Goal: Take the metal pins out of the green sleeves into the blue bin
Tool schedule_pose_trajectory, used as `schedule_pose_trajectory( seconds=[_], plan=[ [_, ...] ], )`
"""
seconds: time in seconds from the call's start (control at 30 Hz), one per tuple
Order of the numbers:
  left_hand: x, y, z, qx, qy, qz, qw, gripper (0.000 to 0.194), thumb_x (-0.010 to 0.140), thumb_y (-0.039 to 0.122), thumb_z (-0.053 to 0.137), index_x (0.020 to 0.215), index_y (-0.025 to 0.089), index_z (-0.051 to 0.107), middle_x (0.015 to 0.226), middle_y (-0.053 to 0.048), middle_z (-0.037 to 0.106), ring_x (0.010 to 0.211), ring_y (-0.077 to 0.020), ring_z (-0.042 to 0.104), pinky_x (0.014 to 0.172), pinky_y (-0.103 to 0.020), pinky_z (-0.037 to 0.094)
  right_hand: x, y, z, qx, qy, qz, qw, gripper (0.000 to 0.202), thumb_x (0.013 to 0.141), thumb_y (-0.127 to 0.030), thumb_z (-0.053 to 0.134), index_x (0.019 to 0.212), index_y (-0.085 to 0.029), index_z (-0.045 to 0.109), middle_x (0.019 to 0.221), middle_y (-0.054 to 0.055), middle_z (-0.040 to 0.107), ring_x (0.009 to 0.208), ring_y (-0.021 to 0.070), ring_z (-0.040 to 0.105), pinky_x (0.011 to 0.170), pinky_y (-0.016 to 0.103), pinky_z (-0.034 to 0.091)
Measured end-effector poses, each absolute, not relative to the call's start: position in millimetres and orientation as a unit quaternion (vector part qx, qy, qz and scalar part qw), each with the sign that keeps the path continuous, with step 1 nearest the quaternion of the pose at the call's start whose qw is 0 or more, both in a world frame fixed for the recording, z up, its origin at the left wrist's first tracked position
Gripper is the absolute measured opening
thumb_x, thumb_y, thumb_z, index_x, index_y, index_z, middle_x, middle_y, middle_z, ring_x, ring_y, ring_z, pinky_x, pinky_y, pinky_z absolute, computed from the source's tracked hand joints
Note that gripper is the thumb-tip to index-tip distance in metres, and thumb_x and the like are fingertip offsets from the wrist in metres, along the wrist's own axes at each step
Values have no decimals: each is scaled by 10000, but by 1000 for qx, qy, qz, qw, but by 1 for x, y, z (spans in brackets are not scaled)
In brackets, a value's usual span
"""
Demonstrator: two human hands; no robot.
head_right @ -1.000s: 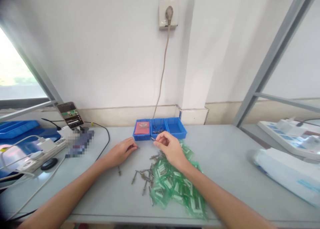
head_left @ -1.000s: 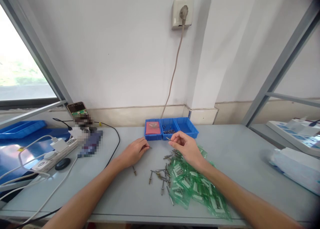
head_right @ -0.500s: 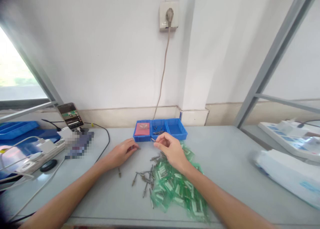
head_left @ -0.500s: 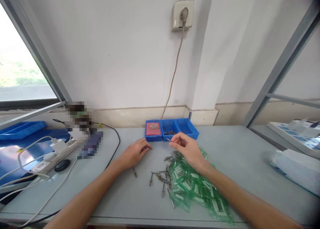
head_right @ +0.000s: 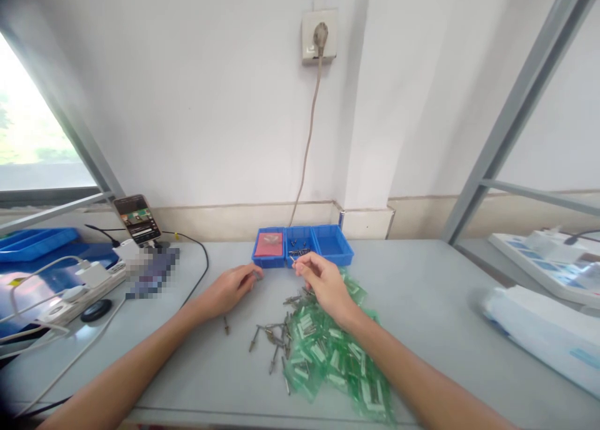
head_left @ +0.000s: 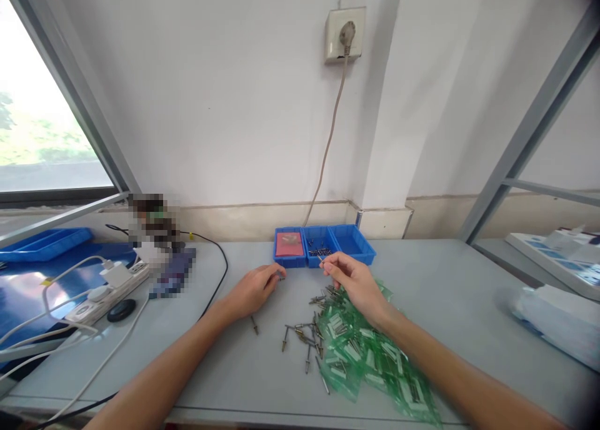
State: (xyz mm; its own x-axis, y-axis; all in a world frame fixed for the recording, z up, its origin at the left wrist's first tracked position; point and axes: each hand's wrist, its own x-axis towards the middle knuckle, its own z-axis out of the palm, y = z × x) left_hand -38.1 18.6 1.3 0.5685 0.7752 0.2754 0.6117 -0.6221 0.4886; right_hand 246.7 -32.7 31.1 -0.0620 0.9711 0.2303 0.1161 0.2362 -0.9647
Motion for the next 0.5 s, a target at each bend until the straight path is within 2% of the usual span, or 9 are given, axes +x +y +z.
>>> schedule_pose_trajectory(
  seconds=[0.17,0.5],
  plan=[
    [-36,18,1,864,408,240,173,267,1077,267,405,1215,235,631,1015,-30,721,858,-182,672,836,-299,497,247,-32,32,-453,-587,432,513,313,921,-536,699,897,-224,696,978,43,714,635,140,507,629,300,425],
    [-35,18,2,864,411,243,160,227,1037,245,467,1191,238,632,956,-22,680,844,-184,637,828,-301,481,248,-34,34,-452,-576,445,515,316,913,-536,711,909,-221,696,927,31,690,645,143,509,631,297,426]
  ],
)
